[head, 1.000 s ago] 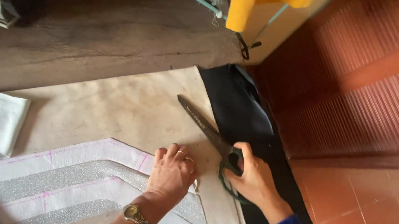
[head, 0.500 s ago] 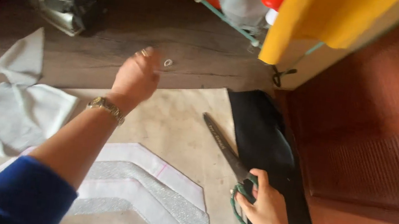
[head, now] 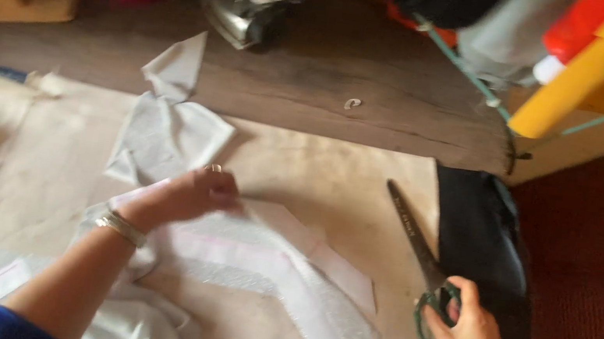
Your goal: Cutting out a garment pattern from a piece of fabric using tailor scissors.
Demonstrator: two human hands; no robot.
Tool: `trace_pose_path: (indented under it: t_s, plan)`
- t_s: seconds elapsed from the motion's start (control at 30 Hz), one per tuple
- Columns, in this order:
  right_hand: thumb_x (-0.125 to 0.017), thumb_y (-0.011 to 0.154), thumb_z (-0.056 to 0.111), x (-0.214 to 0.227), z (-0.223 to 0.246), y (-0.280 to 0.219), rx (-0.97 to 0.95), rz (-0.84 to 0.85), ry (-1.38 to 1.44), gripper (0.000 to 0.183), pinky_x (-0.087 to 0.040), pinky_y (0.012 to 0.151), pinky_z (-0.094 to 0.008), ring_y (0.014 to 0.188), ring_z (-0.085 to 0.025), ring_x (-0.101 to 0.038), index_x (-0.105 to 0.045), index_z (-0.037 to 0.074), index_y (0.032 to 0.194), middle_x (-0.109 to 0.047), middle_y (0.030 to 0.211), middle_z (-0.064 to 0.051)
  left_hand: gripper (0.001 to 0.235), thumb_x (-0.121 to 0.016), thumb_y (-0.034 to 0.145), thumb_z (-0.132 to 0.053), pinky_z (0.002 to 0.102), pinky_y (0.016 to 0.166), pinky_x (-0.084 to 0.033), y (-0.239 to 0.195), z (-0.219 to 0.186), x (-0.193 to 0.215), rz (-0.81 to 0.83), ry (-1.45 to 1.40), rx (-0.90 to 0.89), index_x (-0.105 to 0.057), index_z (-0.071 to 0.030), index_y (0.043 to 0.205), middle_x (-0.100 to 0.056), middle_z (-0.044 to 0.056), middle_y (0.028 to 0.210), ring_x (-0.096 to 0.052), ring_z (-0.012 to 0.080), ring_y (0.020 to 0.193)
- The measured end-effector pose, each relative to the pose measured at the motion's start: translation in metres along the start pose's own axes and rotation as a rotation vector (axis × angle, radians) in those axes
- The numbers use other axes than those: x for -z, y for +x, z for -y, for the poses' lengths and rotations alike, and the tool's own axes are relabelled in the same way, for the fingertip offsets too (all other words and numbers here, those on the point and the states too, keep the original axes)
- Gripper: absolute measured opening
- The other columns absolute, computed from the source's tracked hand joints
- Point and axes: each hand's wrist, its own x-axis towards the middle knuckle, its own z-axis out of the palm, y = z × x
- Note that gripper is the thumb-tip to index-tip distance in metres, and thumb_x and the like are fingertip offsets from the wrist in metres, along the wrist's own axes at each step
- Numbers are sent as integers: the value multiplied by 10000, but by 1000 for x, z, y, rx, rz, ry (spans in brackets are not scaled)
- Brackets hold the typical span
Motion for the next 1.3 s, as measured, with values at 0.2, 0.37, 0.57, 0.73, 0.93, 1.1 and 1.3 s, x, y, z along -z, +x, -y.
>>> trace_pose_path:
  t_s: [0.2, 0.37, 0.57, 0.73, 0.93, 1.1, 1.3]
  plan:
    - [-748, 662, 407, -13, 28, 3, 24, -43, -95, 651, -538, 813, -392, 954, -248, -739, -515, 251, 1250, -777, 922, -109, 138, -675, 850, -137, 285, 596, -580, -80, -47, 117, -176, -369, 118, -704, -6, 884, -713, 90, 758, -709, 198, 648]
    - [-720, 724, 369, -15, 29, 6, -18, 11, -151, 649, -532, 848, -408, 1030, -224, -724, -460, 230, 1302, -780, 993, -114, 164, -579, 955, -160, 282, 587, -475, -136, -21, 197, -495, -176, 242, -683, -43, 1003, -696, 82, 821, -577, 152, 642]
    - [-675, 743, 480, -6, 54, 1, -37, 54, -250, 667, -523, 819, -451, 1016, -382, -688, -413, 210, 1293, -758, 1023, -171, 303, -693, 908, -270, 334, 633, -456, -140, 150, 253, -658, 218, 341, -698, -70, 1136, -692, 101, 908, -614, 197, 783]
    - [-677, 762, 506, 7, 58, 6, 0, 94, -255, 642, -477, 722, -445, 945, -484, -637, -388, 186, 1237, -717, 953, -245, 1160, -741, 509, -657, 502, 989, -370, -133, 300, 222, -453, 751, 434, -486, -57, 1468, -599, 336, 1253, -504, 450, 1212]
    - [-643, 831, 393, 29, 26, -10, -10, 123, -206, 355, -477, 733, -366, 871, -270, -724, -500, 184, 1079, -751, 891, -56, 844, -571, 757, -671, 346, 1150, -382, -106, 193, 112, -644, 1117, -36, -643, -111, 1384, -660, 98, 1400, -541, 273, 1328]
    - [-688, 797, 424, 33, -22, -53, -113, 144, -28, 330, -453, 743, -276, 774, -118, -653, -609, 113, 874, -722, 835, 7, 393, -632, 787, -226, 452, 1059, -387, -109, 78, -42, -395, 584, -652, -610, -78, 1151, -589, 123, 1249, -507, 335, 1200]
    - [-675, 875, 323, 37, -75, -95, -7, 341, 141, 213, -464, 677, -243, 711, -65, -554, -585, 146, 798, -572, 739, 53, 358, -602, 929, -215, 637, 1018, -309, -148, -40, -201, -268, 386, -896, -599, -138, 1279, -476, 145, 1398, -431, 349, 1285]
